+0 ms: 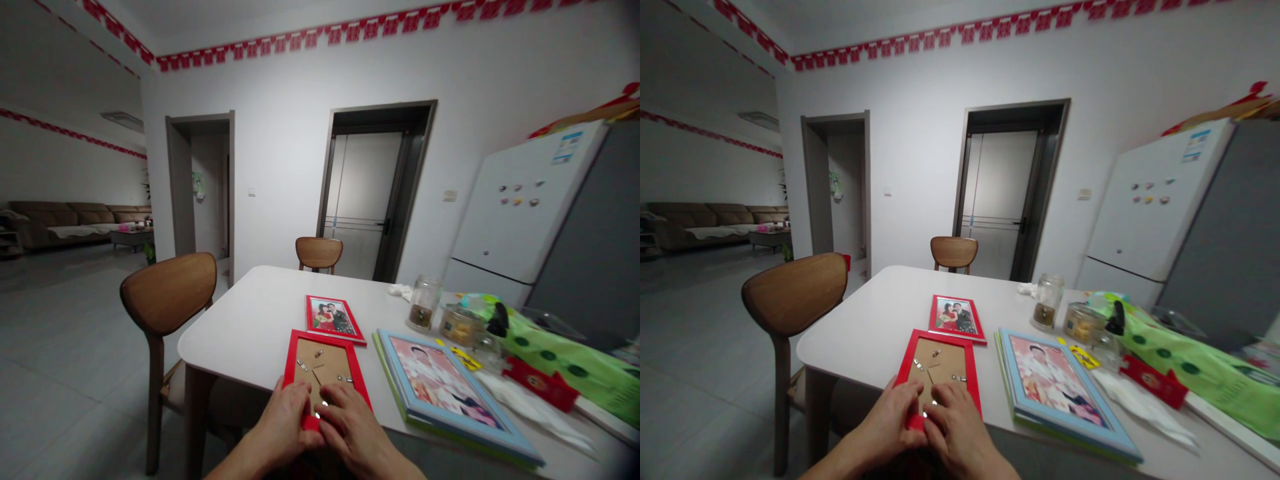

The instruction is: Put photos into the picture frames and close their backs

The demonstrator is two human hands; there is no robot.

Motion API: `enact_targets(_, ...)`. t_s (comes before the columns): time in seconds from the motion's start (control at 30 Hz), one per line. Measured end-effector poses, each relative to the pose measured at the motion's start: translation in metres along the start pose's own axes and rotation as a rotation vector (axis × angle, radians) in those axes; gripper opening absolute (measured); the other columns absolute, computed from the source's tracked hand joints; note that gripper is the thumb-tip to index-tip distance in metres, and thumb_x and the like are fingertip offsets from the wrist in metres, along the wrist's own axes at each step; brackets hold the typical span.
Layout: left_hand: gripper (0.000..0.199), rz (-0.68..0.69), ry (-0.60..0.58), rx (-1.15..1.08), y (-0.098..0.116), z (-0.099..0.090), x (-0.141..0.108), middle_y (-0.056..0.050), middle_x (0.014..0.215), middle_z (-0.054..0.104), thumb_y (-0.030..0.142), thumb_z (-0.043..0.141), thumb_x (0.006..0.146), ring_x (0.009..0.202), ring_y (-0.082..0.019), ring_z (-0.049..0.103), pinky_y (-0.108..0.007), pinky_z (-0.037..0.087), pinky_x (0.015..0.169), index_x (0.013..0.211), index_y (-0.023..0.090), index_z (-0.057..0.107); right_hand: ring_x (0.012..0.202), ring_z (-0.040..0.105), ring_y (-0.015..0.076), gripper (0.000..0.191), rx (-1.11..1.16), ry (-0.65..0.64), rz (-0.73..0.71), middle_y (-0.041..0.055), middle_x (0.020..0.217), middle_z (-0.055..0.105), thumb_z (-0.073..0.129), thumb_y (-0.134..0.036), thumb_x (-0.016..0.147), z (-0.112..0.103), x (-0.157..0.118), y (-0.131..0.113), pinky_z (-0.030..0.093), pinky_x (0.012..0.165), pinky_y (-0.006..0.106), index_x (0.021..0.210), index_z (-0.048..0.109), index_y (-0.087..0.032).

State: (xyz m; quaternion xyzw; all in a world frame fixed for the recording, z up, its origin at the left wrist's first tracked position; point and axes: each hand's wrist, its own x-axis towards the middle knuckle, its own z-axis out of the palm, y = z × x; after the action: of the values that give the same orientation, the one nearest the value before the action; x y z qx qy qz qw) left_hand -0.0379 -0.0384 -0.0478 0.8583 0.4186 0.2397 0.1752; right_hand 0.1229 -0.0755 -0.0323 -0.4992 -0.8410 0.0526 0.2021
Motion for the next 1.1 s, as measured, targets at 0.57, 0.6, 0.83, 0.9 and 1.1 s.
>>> enact_targets(0.57,0.042,0.020,-0.007,-0.006,-0.0044,0.0027,0.0027,0.001,0.078,0.054,0.043,0.071,0.051,0.071,-0.016,0.048,-0.023,0.036,0.065,0.078,0.018,0.051,0.093,0.041,0.0184,0.022,-0.025,-0.037,-0.063,0.0036,0.099,0.052,0.042,-0.032,0.078,-0.0020,-0.0066,0.0016,0.034,0.083,0.034,0.095,0.055,-0.026)
enact_targets(0.6,0.042,0.016,-0.019,-0.006,-0.0034,0.0012,0.0025,0.001,0.078,0.054,0.044,0.070,0.052,0.070,-0.016,0.048,-0.023,0.035,0.064,0.078,0.018,0.050,0.092,0.042,0.0181,0.021,-0.015,-0.035,-0.069,0.0037,0.098,0.052,0.043,-0.031,0.078,-0.0023,-0.0068,0.0018,0.034,0.082,0.033,0.094,0.056,-0.026)
enact_targets(0.83,0.043,0.021,-0.034,0.022,-0.0010,-0.0036,0.0036,0.002,0.075,0.053,0.047,0.069,0.052,0.071,-0.016,0.046,-0.023,0.033,0.064,0.077,0.018,0.049,0.089,0.042,0.0179,0.017,0.022,-0.028,-0.063,0.0031,0.093,0.052,0.046,-0.031,0.075,-0.0041,-0.0040,0.0011,0.034,0.079,0.032,0.084,0.058,-0.024)
enact_targets(0.9,0.043,0.000,-0.043,0.034,-0.0014,-0.0028,0.0045,0.003,0.073,0.052,0.048,0.068,0.053,0.069,-0.015,0.046,-0.023,0.033,0.062,0.076,0.018,0.048,0.088,0.042,0.0176,0.015,0.019,-0.023,-0.057,0.0028,0.092,0.052,0.048,-0.029,0.073,-0.0028,-0.0029,0.0017,0.033,0.078,0.032,0.082,0.058,-0.023)
enact_targets(1.1,0.041,0.011,-0.017,0.030,-0.0031,-0.0004,0.0055,0.003,0.073,0.053,0.046,0.070,0.052,0.069,-0.015,0.047,-0.022,0.033,0.060,0.073,0.019,0.048,0.087,0.045,0.0173,0.014,0.101,-0.004,-0.005,0.0027,0.090,0.054,0.051,-0.024,0.069,-0.0039,0.0009,0.0056,0.034,0.078,0.031,0.079,0.060,-0.023)
